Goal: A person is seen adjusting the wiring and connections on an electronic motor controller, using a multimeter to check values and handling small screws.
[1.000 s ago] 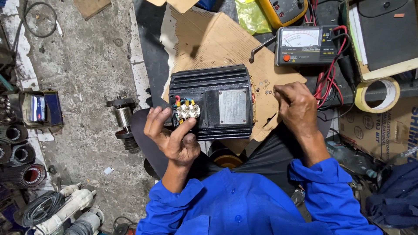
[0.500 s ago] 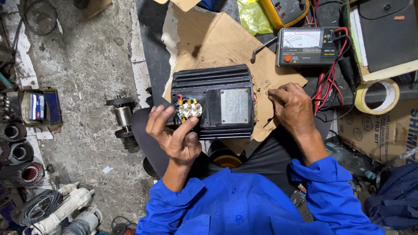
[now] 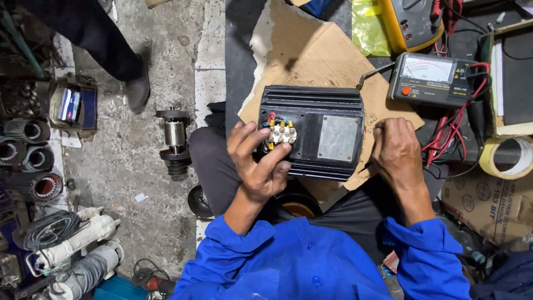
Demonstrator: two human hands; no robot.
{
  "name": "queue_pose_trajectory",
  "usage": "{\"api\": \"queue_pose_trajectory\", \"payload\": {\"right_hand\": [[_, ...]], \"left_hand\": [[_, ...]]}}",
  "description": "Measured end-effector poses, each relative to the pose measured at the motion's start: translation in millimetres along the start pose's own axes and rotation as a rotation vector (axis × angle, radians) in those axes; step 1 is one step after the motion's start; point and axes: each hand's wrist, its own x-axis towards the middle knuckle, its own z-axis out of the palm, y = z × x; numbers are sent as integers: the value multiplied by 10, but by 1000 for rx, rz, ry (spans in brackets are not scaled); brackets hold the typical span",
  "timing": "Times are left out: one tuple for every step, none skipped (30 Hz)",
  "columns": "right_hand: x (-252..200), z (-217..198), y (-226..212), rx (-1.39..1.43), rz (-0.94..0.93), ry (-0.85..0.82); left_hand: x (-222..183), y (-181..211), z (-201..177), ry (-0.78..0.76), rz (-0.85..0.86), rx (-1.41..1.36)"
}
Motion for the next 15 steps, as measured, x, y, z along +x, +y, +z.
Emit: {"api": "queue_pose_trajectory", "payload": {"right_hand": [[7, -17, -9, -1, -2, 0], [15, -35, -13, 74, 46, 10], [6, -59, -16, 148, 98, 19], [33, -97, -43, 145, 99, 19], [43, -138, -74, 185, 129, 27], [55, -178, -102, 225, 159, 36], [55, -208, -102, 219, 166, 37], [56, -238, -103, 272, 199, 45], [72, -253, -104, 328, 227, 51], [122, -399, -245, 326, 229, 52], [193, -526, -395, 348, 257, 45], [263, -654, -548, 371, 286, 39], [339, -764, -694, 375, 280, 37], [412, -877, -840, 407, 212, 58], [470, -996, -991, 438, 147, 79]], "left_hand": [[6, -4, -6, 3, 0, 0], [12, -6, -7, -9, 3, -14], [14, -2, -5, -22, 6, -31], [14, -4, -7, -22, 4, -34], [11, -4, -11, -24, 2, -29], [8, -3, -10, -25, 0, -24], [5, -3, -8, -28, -1, -33], [2, -4, -6, -24, 0, -28], [1, -10, -12, -18, 1, -16], [23, 35, -16, -19, 1, -19], [49, 74, -40, -52, -22, 7], [77, 113, -67, -85, -44, 34], [79, 114, -67, -83, -45, 40], [80, 115, -68, -83, -53, 41], [78, 124, -73, -85, -62, 39]]}}
